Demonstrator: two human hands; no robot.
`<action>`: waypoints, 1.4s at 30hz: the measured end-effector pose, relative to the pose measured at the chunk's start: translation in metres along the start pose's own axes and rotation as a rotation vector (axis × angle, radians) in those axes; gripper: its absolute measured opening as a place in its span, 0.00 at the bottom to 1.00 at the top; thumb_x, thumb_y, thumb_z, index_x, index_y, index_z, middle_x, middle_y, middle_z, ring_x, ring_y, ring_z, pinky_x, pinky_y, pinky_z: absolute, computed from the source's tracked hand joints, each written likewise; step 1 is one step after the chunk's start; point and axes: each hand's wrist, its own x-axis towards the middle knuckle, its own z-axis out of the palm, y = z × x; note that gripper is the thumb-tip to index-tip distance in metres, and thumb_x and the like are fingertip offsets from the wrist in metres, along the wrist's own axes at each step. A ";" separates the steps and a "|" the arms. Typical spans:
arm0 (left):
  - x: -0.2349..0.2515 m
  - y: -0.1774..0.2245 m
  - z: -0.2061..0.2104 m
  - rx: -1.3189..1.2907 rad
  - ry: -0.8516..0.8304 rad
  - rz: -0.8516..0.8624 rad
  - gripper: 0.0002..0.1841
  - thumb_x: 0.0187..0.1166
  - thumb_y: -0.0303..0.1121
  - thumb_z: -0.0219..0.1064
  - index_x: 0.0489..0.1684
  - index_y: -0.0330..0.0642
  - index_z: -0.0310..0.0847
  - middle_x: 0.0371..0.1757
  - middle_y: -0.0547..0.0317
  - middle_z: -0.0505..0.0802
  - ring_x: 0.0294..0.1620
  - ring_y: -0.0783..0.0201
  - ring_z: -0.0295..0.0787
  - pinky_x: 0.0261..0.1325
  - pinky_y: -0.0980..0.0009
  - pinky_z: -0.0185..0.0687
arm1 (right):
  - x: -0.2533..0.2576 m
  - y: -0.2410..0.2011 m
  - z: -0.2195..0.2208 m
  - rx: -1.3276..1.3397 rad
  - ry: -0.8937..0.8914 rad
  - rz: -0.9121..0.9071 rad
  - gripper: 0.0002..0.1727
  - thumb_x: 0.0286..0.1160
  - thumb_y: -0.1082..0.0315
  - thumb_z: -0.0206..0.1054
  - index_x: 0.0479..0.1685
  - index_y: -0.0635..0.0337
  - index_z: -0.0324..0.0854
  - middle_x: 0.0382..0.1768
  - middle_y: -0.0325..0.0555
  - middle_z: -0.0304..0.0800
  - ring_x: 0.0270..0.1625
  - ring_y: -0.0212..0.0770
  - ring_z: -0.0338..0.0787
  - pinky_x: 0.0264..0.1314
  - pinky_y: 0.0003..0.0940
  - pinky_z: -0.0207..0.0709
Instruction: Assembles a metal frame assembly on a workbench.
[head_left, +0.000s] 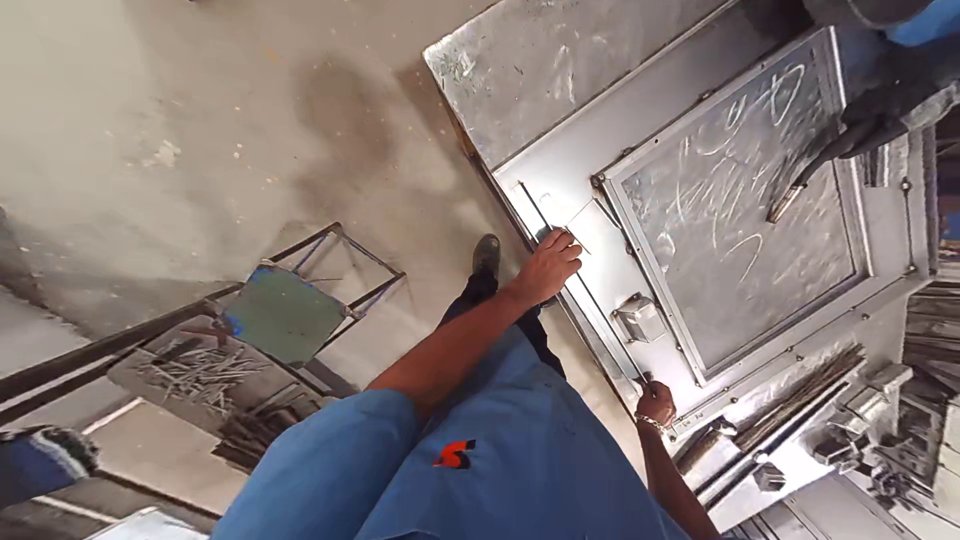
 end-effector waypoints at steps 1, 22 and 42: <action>0.001 0.000 -0.001 0.002 -0.008 -0.001 0.09 0.81 0.26 0.65 0.38 0.46 0.92 0.53 0.56 0.94 0.74 0.50 0.80 0.90 0.50 0.55 | 0.001 -0.001 -0.001 -0.002 -0.006 0.006 0.09 0.76 0.70 0.73 0.48 0.67 0.92 0.55 0.63 0.94 0.62 0.65 0.91 0.68 0.69 0.77; 0.002 0.004 -0.009 0.005 -0.010 -0.027 0.07 0.78 0.25 0.68 0.33 0.44 0.92 0.56 0.54 0.92 0.74 0.48 0.80 0.87 0.50 0.60 | -0.004 -0.003 0.002 0.010 0.035 0.016 0.08 0.77 0.69 0.73 0.45 0.66 0.92 0.54 0.60 0.95 0.61 0.61 0.92 0.68 0.65 0.78; -0.029 0.056 -0.040 0.307 -0.109 -0.387 0.31 0.82 0.55 0.64 0.72 0.37 0.79 0.85 0.39 0.73 0.90 0.33 0.57 0.84 0.26 0.47 | -0.002 0.013 0.007 0.132 0.043 -0.057 0.13 0.79 0.68 0.66 0.54 0.63 0.92 0.60 0.60 0.93 0.69 0.63 0.88 0.75 0.59 0.76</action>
